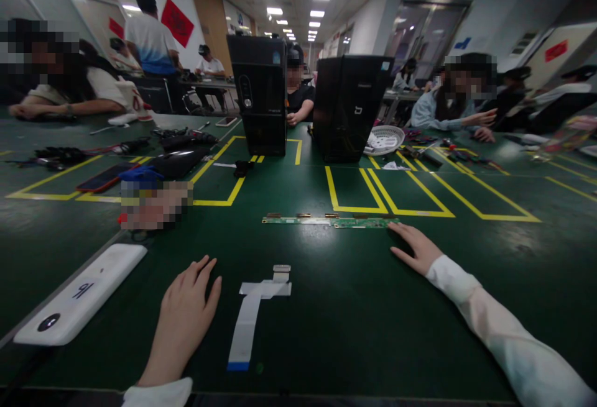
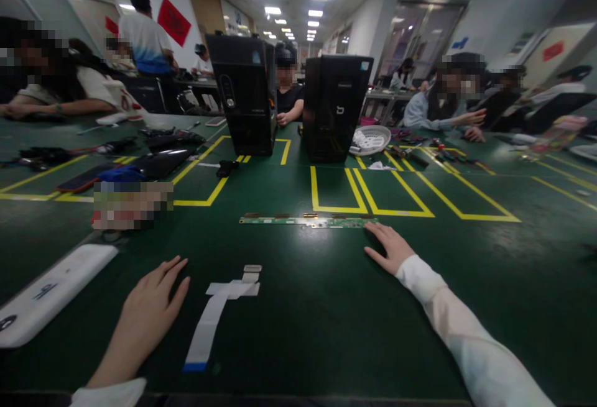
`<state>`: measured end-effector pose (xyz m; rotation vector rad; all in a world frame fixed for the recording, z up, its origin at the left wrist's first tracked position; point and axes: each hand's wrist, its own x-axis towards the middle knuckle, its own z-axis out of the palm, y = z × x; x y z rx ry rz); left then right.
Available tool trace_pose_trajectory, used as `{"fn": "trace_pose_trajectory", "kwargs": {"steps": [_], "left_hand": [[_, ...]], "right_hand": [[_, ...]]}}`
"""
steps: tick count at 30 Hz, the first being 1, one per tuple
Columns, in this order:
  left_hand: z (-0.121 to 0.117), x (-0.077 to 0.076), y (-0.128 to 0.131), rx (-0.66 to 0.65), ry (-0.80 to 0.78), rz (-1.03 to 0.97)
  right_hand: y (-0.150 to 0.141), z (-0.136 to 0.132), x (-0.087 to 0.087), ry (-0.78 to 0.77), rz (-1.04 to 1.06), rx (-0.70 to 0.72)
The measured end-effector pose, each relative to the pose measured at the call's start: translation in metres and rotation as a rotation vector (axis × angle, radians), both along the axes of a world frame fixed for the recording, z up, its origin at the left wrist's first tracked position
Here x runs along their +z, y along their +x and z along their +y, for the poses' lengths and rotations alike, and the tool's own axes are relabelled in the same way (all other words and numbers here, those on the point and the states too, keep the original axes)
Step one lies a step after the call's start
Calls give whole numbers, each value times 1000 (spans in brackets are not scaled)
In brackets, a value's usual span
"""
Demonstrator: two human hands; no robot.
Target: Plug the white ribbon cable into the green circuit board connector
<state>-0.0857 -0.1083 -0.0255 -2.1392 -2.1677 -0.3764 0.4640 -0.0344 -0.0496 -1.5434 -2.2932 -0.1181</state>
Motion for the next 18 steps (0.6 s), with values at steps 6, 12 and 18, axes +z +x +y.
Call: {"fn": "trace_pose_trajectory", "kwargs": {"steps": [6,12,18], "left_hand": [[1,-1,-1,0,5,15],[0,-3,-1,-1,22,28],[0,-3,-2,-13,20,0]], "right_hand": [[-61,-9,14,7,-47,170],[-100,-11,16,39,-33,205],[-133,-5,14,98,-8,249]]}}
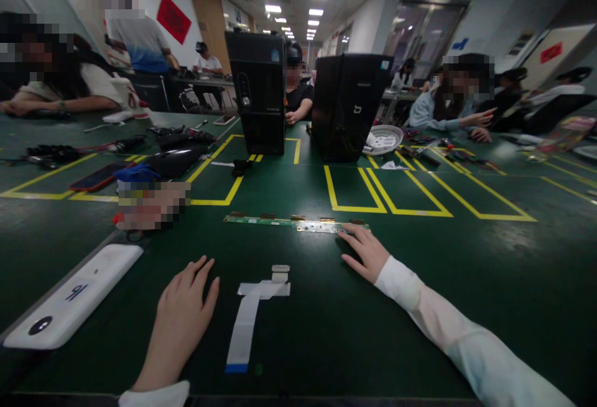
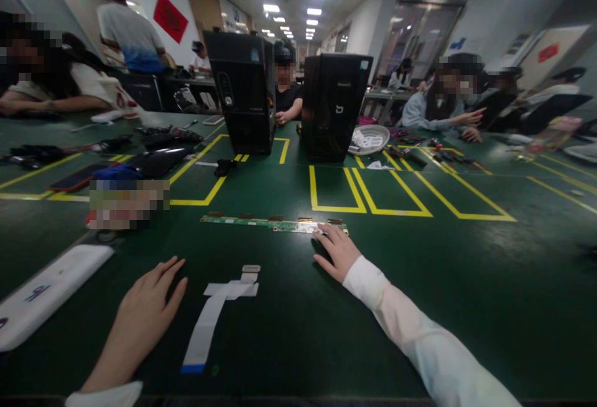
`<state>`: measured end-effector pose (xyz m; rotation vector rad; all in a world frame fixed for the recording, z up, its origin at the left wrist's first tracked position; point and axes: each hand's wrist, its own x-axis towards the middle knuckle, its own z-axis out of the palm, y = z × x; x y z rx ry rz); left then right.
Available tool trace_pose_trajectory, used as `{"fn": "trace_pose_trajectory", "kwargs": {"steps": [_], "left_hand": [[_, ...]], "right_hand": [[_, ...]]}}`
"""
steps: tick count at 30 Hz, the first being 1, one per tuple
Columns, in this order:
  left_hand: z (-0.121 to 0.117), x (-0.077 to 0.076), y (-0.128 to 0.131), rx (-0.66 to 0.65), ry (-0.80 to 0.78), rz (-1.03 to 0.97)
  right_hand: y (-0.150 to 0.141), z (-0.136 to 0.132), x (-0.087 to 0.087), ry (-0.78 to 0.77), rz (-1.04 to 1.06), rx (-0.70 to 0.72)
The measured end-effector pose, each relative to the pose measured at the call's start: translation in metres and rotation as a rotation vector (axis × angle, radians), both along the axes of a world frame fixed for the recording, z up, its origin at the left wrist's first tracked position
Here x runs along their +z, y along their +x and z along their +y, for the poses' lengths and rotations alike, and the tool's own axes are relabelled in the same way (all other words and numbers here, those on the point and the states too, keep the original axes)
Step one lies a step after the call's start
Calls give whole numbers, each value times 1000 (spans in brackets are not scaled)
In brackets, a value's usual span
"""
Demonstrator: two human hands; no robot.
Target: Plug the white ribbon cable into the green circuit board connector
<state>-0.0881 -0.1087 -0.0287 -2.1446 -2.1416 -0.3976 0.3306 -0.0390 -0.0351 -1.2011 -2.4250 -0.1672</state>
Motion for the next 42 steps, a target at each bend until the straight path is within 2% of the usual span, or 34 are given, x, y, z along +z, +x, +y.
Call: {"fn": "trace_pose_trajectory", "kwargs": {"steps": [6,9,15,21,31,35,38,42], "left_hand": [[0,0,0,3,-10,-6],[0,2,1,8,-9,-8],[0,5,4,6,-4,-4],[-1,2,3,-8,34,24],[0,-2,-1,-29,52,13],[2,-2,-3,-35,36,-8],[1,0,-1,-103,47,-78],[-7,13,16,-378,6,-180]], "right_hand": [[-20,12,-9,-21,16,-51],[-25,12,-8,-65,31,-16],[-43,-5,-1,-139,11,76],[-62,-22,3,-139,0,22],[-54,-24,2,-122,-27,54],[-51,-22,3,-80,-42,5],[-50,-22,3,-82,-48,-32],[-49,-20,2,-121,-51,-34]]}}
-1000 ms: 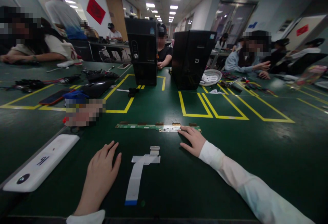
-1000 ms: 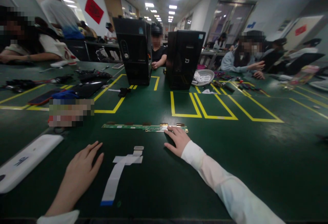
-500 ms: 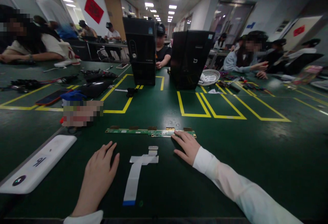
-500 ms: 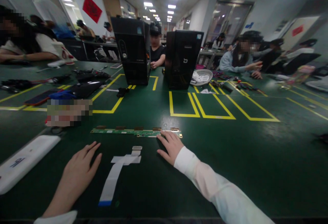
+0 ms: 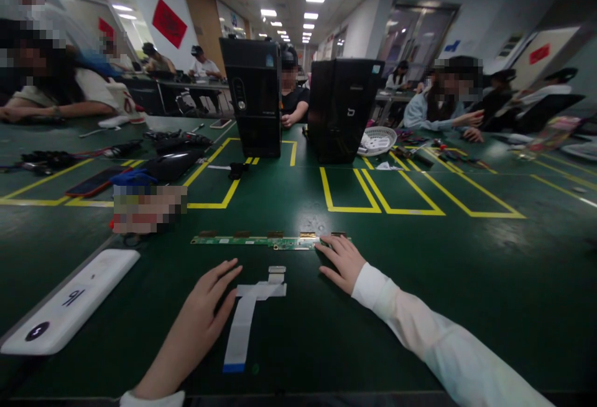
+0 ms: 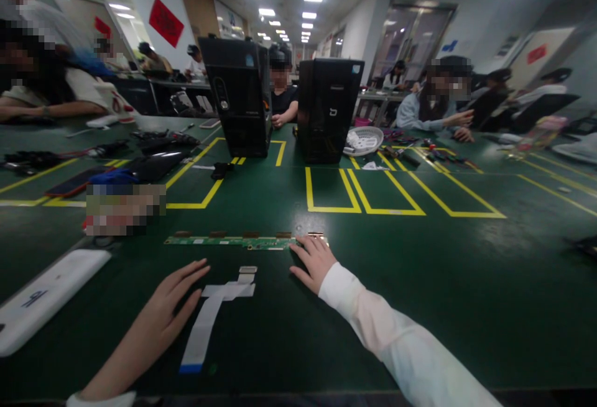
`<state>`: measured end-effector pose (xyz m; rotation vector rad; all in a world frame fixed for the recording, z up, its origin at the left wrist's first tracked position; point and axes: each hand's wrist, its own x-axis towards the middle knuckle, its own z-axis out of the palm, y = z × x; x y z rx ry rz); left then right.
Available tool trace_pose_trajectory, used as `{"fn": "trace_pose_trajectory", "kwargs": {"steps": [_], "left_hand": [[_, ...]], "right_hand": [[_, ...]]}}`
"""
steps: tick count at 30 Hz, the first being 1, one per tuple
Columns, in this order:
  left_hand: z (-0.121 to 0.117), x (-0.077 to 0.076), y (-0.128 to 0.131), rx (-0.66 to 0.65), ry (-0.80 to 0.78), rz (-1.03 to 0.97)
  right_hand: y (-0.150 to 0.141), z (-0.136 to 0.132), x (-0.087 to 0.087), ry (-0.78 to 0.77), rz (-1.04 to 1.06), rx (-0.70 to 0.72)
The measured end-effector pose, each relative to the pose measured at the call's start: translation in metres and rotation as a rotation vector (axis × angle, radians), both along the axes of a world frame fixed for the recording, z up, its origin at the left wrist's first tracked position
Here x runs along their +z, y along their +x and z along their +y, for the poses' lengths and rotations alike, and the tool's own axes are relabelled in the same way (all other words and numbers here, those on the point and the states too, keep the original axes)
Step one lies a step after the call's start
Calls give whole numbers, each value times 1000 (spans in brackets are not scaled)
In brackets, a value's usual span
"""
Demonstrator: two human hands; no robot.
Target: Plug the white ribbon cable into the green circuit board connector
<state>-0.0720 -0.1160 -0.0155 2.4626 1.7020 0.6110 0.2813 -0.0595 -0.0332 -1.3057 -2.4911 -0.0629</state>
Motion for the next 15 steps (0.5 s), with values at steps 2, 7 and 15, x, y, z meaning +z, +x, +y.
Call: {"fn": "trace_pose_trajectory", "kwargs": {"steps": [2,7,15], "left_hand": [[-4,11,12,-171,-36,25],[2,32,37,-373,-102,131],[18,31,65,-466,-181,195]], "right_hand": [[1,1,-1,-6,7,7],[1,3,-4,8,21,23],[1,3,-1,0,15,43]]}}
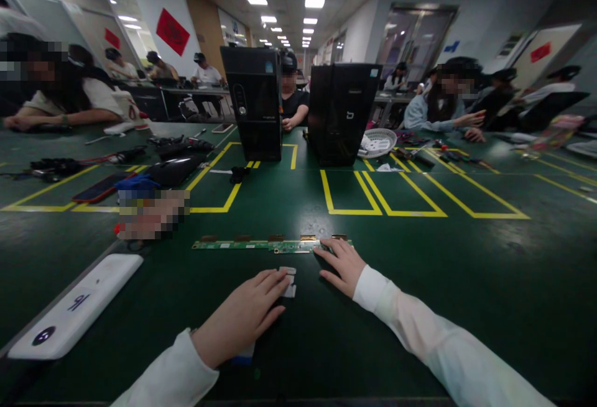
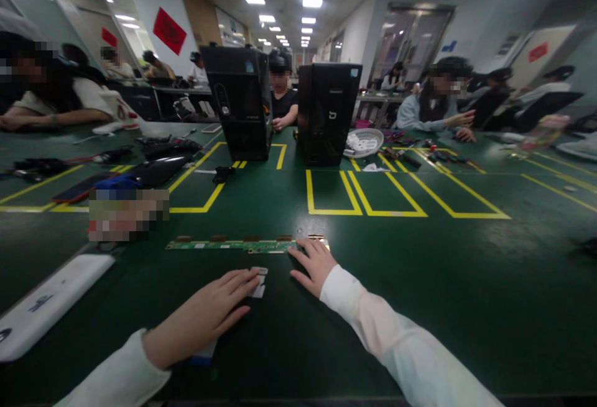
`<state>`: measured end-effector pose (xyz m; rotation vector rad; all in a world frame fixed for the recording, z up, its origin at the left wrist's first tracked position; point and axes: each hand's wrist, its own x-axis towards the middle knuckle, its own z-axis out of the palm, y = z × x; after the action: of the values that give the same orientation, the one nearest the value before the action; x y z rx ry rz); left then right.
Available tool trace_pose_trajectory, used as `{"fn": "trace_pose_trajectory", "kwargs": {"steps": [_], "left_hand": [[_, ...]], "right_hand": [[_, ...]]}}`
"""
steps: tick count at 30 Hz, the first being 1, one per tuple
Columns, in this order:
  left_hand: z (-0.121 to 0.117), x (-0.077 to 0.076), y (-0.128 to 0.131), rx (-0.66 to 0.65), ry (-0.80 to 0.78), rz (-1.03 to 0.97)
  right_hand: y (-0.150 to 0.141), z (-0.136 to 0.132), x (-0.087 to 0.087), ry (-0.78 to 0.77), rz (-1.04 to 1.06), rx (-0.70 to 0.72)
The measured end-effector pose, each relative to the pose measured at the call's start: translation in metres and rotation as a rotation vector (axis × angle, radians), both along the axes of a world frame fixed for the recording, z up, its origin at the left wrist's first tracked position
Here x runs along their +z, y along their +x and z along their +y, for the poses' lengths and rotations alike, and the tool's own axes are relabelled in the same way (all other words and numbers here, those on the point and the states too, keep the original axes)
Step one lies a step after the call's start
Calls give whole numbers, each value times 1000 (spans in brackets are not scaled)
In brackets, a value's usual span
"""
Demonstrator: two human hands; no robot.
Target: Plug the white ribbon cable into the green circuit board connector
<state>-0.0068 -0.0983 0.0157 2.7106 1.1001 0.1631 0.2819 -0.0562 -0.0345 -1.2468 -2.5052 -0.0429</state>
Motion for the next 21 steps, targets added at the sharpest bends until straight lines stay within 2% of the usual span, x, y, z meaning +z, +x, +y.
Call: {"fn": "trace_pose_trajectory", "kwargs": {"steps": [6,10,21], "left_hand": [[1,2,35,40,68,77],[3,0,51,68,118,46],[-2,-5,61,137,67,-31]], "right_hand": [[0,0,0,-21,0,-12],[1,-1,1,-29,-5,6],[2,-4,3,-21,5,-3]]}}
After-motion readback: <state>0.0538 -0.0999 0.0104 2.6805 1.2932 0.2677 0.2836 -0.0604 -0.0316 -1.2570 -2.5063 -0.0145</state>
